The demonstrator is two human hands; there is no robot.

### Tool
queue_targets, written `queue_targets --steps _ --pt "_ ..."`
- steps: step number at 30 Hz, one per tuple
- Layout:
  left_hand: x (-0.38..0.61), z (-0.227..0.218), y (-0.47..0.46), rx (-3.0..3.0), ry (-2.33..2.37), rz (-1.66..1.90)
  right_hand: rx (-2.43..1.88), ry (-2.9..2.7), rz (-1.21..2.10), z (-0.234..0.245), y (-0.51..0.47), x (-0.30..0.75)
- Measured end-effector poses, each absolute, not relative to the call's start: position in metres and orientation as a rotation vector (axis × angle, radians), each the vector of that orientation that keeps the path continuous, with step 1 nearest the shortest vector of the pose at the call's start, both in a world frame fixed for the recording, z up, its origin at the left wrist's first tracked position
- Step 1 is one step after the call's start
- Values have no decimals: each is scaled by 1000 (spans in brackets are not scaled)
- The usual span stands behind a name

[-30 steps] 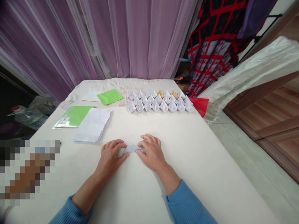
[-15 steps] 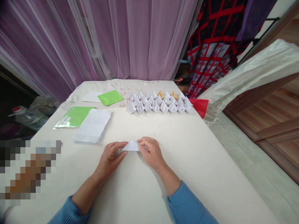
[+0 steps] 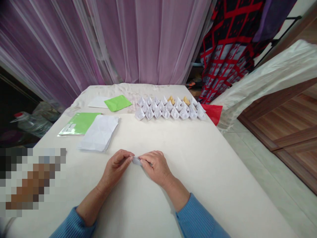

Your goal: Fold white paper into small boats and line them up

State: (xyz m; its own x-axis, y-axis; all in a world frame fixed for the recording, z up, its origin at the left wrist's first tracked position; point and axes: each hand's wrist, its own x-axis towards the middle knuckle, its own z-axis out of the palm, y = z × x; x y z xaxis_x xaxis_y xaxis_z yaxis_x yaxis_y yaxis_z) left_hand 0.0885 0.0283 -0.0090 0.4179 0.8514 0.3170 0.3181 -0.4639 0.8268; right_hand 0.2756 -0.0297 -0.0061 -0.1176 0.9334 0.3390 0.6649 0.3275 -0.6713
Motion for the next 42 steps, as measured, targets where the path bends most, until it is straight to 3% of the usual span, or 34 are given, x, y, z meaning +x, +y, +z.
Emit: queue_targets --steps 29,42 --pt "92 -2 18 2291 1130 780 -1437 -1897 408 -7 -29 271" --pt "94 -1 15 2365 1152 753 -1517 -1885 231 -13 -31 268"
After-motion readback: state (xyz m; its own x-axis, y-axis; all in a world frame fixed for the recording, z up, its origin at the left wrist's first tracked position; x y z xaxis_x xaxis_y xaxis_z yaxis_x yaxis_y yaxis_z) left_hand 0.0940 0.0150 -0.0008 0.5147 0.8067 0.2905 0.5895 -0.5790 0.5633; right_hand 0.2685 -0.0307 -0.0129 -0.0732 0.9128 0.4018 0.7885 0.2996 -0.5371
